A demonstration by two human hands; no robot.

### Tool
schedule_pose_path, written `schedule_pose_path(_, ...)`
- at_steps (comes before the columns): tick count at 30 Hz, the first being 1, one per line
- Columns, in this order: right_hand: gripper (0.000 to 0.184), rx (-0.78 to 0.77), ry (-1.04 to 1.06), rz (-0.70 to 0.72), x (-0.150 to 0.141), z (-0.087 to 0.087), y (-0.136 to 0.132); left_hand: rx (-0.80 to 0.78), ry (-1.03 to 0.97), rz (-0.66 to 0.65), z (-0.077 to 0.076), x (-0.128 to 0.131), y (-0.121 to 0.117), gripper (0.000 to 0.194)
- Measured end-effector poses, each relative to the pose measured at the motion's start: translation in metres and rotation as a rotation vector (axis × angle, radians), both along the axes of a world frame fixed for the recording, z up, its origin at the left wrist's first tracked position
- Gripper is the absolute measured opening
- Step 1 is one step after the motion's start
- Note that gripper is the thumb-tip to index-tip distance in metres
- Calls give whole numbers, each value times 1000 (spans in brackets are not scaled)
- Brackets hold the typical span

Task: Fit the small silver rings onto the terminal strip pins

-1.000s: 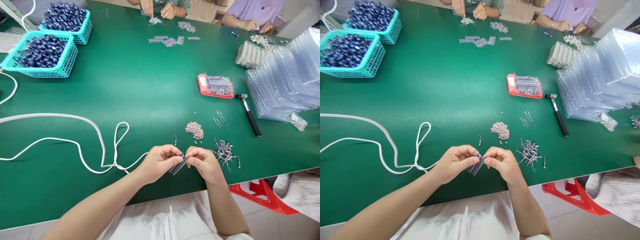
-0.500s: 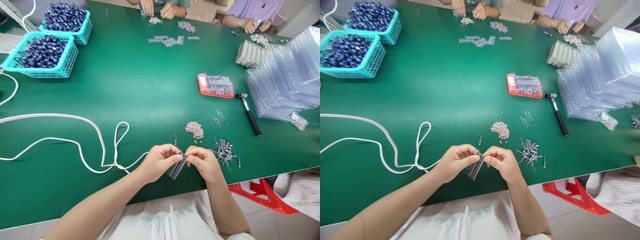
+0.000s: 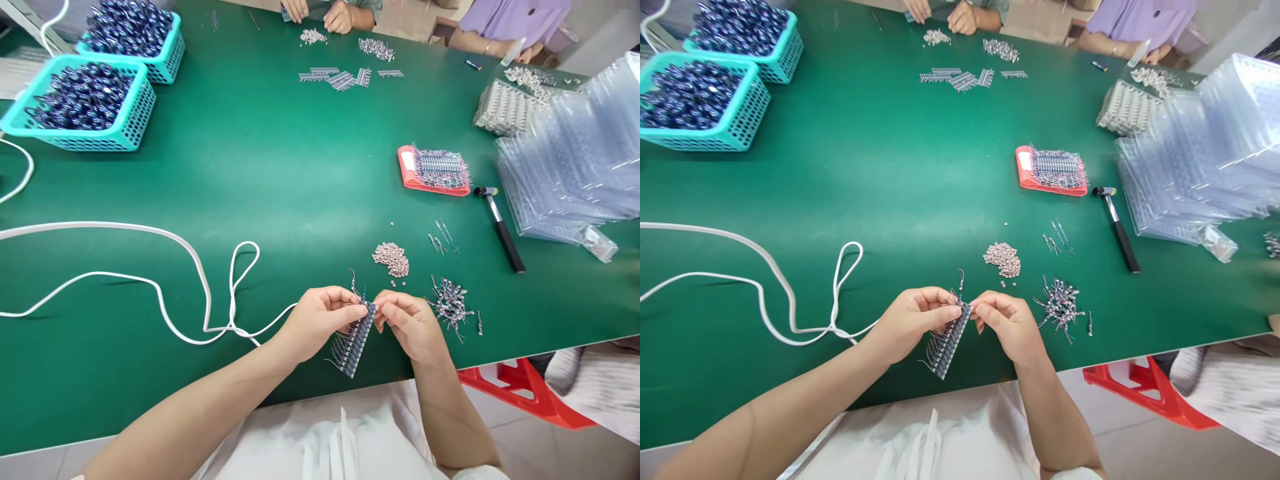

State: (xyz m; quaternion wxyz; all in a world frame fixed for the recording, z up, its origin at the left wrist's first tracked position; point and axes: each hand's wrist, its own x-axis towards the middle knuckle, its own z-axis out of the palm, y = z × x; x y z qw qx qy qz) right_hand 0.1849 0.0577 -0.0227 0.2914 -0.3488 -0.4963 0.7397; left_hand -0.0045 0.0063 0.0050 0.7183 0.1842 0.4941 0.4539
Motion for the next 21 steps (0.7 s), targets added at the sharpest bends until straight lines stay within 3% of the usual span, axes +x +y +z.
schedule_pose_path(7,11,40,-97,-22,0,-4,-1,56,95,28,1,4,-4,17)
schedule_pose_path(21,16,30,-155,97,1,1,2,7,52,-168,-8,-7,6,17)
